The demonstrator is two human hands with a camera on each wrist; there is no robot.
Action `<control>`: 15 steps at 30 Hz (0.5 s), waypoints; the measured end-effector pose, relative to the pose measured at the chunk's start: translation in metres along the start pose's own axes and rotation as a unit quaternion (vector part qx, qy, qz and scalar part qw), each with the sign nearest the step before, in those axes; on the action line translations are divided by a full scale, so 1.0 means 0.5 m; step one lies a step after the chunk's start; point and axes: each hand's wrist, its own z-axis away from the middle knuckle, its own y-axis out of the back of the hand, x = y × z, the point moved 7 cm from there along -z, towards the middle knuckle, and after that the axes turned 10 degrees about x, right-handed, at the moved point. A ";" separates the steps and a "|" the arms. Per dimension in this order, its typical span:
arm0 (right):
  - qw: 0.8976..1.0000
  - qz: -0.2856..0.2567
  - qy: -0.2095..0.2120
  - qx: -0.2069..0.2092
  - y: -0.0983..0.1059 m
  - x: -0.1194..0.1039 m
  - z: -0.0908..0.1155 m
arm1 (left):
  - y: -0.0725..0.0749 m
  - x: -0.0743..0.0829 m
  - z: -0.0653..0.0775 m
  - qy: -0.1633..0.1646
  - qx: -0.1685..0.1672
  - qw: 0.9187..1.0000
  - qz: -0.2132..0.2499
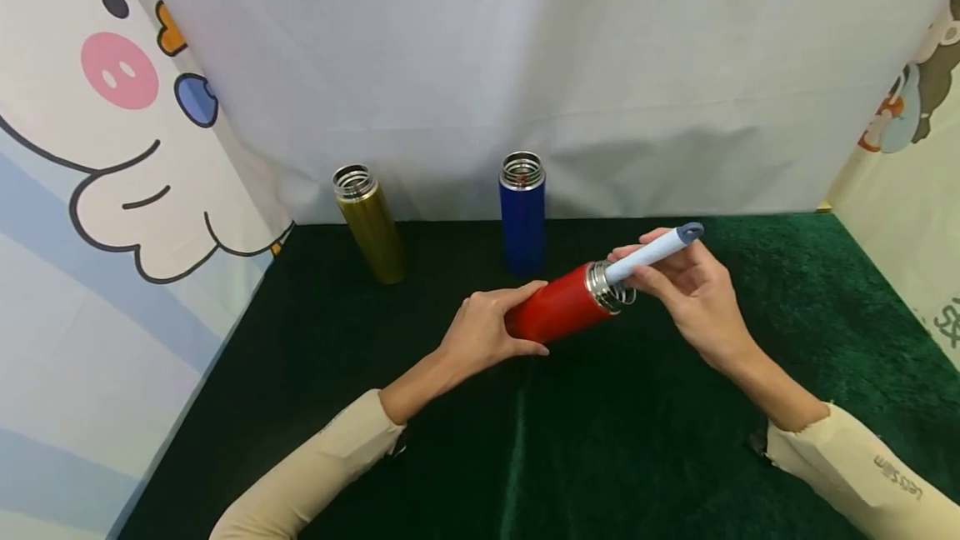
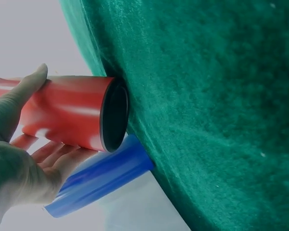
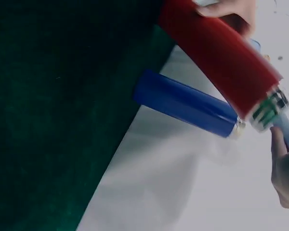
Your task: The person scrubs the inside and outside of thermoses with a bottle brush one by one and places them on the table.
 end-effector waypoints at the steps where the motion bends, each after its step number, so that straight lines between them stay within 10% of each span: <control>1: 1.000 -0.011 0.001 0.008 0.006 -0.003 -0.005 | 0.001 -0.001 -0.001 0.001 0.000 1.000 0.002; 10: 0.979 -0.161 0.083 0.095 0.099 -0.096 -0.057 | 0.015 0.004 -0.004 -0.004 -0.004 1.000 0.003; 15: 0.969 -0.145 0.105 0.168 0.142 -0.113 -0.061 | 0.021 0.004 -0.010 -0.009 -0.005 1.000 -0.007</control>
